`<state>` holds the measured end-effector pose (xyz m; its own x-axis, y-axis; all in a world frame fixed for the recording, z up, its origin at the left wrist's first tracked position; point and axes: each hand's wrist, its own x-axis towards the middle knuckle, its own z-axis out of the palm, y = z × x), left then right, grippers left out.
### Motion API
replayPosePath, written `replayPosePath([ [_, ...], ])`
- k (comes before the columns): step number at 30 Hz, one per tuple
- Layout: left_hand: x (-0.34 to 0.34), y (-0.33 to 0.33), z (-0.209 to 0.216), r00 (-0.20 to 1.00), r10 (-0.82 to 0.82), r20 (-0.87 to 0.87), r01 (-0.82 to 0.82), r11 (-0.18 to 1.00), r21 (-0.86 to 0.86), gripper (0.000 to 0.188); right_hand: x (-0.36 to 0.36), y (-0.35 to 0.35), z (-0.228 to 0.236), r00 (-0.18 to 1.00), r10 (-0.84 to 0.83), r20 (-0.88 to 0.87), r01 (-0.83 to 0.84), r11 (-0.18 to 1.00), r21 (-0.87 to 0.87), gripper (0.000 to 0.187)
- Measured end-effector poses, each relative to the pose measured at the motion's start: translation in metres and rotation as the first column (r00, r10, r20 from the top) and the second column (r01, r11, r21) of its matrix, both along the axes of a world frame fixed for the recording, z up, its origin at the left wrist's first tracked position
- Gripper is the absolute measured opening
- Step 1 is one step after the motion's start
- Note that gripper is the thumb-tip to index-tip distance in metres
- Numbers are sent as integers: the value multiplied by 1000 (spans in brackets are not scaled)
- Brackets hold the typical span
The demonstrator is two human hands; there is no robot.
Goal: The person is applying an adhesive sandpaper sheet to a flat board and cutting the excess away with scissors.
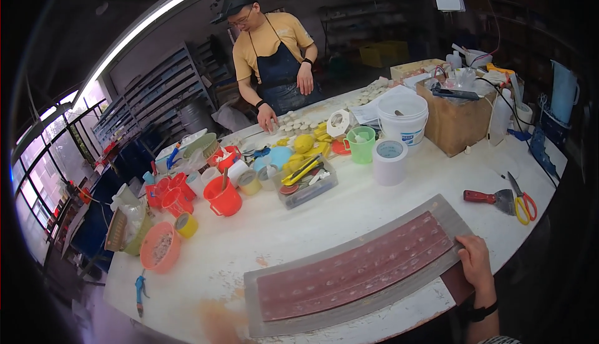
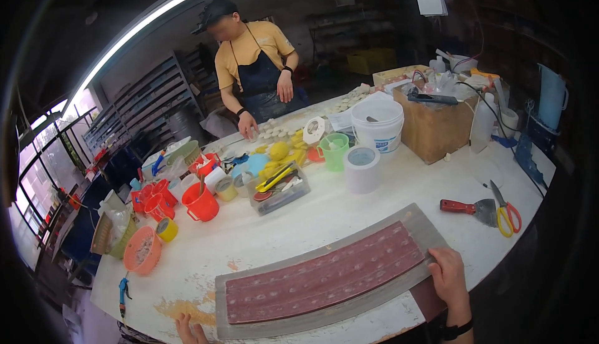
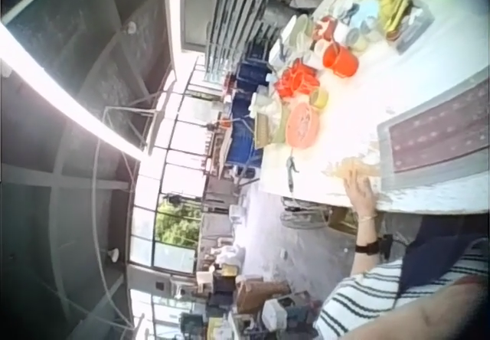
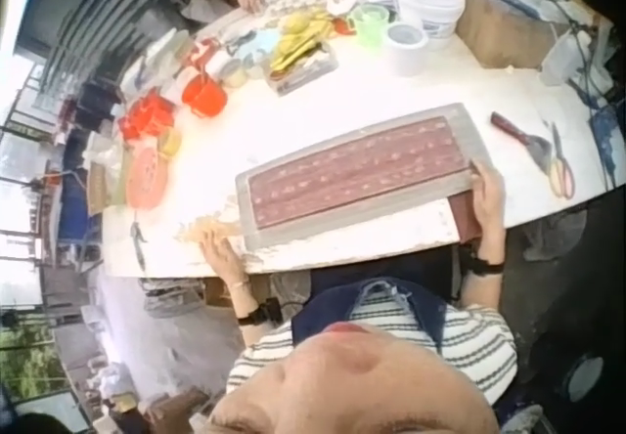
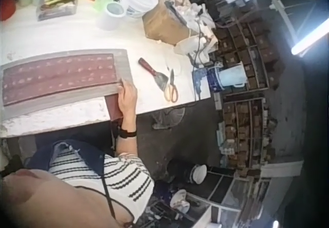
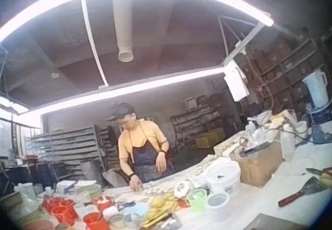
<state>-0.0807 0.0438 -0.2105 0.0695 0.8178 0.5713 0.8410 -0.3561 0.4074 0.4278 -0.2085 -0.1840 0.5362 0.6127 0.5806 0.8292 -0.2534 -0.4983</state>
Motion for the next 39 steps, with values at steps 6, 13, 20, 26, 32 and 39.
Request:
replayPosePath([
  [6, -2, -1, -2, 999, 36, 32, -34, 998, -51, 46, 2, 1, 3, 999, 7, -48, -7, 1000, -4, 30],
  [13, 1, -2, -4, 996, 29, 86, -24, 998, -52, 39, 0, -5, 4, 997, 5, -72, -5, 1000, -6, 30],
  [20, 6, -8, 3, 990, 122, 76, -110, 983, -145, 43, 8, 3, -1, 996, 39, -80, -44, 997, -58, 33],
  [26, 17, -1, 8, 990, 92, 106, -87, 995, -52, 30, 7, -3, -9, 996, 14, -88, -19, 999, -51, 32],
  [32, 5, -2, 4, 994, 79, 72, -79, 997, -5, 33, 8, 1, -7, 998, 54, -13, -55, 998, -34, 24],
  [39, 4, -2, 2, 995, 52, 84, -53, 999, 7, 35, 5, -5, -9, 999, 40, 26, -40, 999, -5, 17],
])
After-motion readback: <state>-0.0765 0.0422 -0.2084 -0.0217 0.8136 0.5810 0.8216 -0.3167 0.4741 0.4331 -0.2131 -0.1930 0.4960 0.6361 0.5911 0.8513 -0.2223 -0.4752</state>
